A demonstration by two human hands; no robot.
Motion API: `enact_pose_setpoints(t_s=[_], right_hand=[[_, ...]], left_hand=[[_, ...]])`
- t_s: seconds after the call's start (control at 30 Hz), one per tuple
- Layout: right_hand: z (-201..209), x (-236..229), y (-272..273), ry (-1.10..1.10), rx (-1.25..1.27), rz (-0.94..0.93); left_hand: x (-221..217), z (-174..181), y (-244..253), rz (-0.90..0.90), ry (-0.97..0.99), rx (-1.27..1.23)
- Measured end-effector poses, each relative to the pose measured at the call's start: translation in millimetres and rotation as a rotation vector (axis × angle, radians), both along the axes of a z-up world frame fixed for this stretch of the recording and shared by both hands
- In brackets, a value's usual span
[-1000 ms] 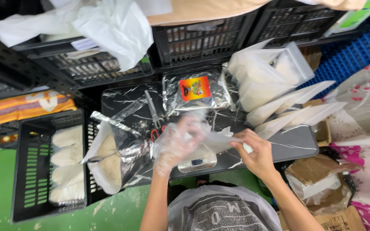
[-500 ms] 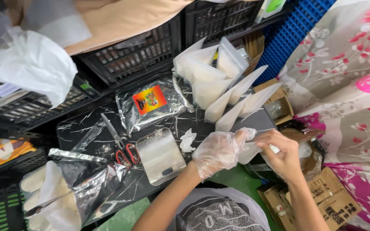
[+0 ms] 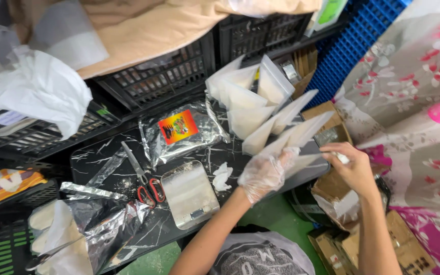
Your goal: The person scoops a white powder from a large bag into small plastic bags using a metal scoop, places each filled bag on a digital scale to check weight, and adjusts the contents as needed. The person then folds the top of each bag and sets it aside.
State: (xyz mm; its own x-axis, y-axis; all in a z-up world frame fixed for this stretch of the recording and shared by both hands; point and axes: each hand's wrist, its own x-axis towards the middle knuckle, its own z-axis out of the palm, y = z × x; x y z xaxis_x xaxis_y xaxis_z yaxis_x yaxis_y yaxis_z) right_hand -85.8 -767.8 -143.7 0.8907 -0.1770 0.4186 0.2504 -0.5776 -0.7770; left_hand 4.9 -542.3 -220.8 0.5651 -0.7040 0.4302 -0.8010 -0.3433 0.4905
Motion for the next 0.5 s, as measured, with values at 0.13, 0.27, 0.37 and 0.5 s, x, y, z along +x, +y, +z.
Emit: enact_pose_setpoints(t_s=[0.13,0.27,0.37,0.5], right_hand=[[71.8,10.1,12.2,0.522,-0.109,-0.087],[160.1,43.1,50.5,0.309,-0.261,-0.085],[202.1,96.3,116.1,0.106,-0.309,0.073],[195.8,214.6,236.8,-0.096,-0.293,0.362]], left_hand=[[-3.3,-7.8,7.8,-0.004,-0.311,0.261],[-0.1,133.7,66.6,-0.038,0.397,0.176],[3.5,175.4,126.2,0.192,0.439,-0.162],[21.2,148.3,173.4,0.383,0.487,-0.600]])
